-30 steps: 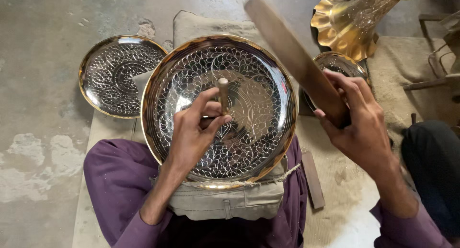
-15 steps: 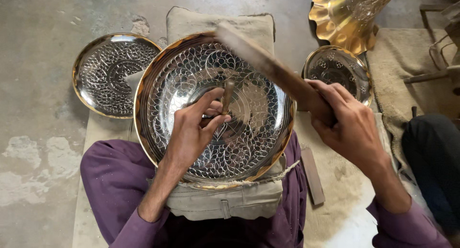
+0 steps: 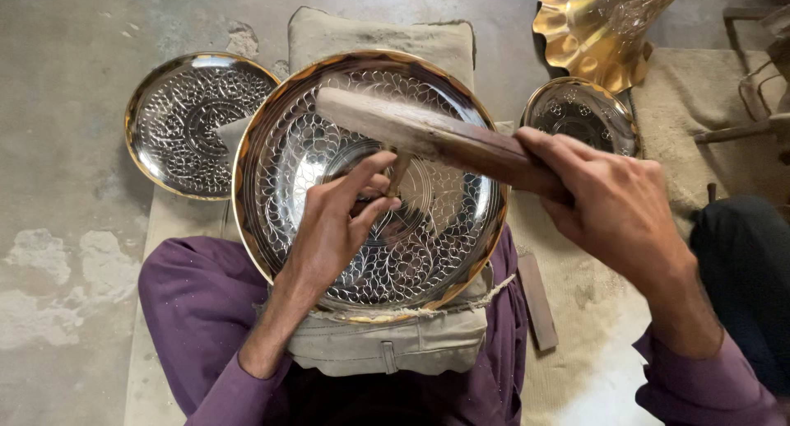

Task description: The person sits on the floor with a decorated metal plate resting on a lap cushion and engraves ornamental patterns into its surface. They hold a chisel against the plate with one hand and strike it with a wooden mallet held in the other hand, repositioning the chisel repeatedly to work across the design, with other engraved plates and brass items beside them.

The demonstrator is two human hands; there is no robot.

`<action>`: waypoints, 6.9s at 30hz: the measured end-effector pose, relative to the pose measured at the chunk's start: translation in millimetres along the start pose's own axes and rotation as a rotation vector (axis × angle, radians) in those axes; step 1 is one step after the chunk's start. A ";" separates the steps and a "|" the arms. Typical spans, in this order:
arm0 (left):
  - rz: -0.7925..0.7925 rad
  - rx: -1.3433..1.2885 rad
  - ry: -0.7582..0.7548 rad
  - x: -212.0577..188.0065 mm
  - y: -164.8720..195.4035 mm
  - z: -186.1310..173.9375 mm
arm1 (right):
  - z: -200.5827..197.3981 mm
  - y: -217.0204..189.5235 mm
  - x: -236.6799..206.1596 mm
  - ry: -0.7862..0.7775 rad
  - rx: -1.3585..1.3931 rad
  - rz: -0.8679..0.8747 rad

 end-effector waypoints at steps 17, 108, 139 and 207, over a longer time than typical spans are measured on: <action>0.071 -0.002 -0.142 14.0 24.4 -6.8 | 23.2 25.3 -44.4 0.220 0.193 0.139; -0.033 -0.024 0.069 0.2 -11.4 -8.7 | -5.2 -15.3 -10.6 0.180 0.233 -0.042; -0.077 -0.023 0.174 -12.2 -6.7 -13.8 | -3.5 -56.2 33.9 0.063 -0.269 -0.302; -0.165 -0.055 0.187 -23.3 -10.1 -39.8 | 7.8 1.6 -4.4 0.141 0.087 0.039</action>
Point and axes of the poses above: each hand's wrist, its own x-axis towards the middle knuckle, its own z-axis out of the palm, y = z × x, the point moved 9 cm from there along x, towards the middle knuckle, and after that the axes turned 10 degrees about x, right-handed, at the moved point
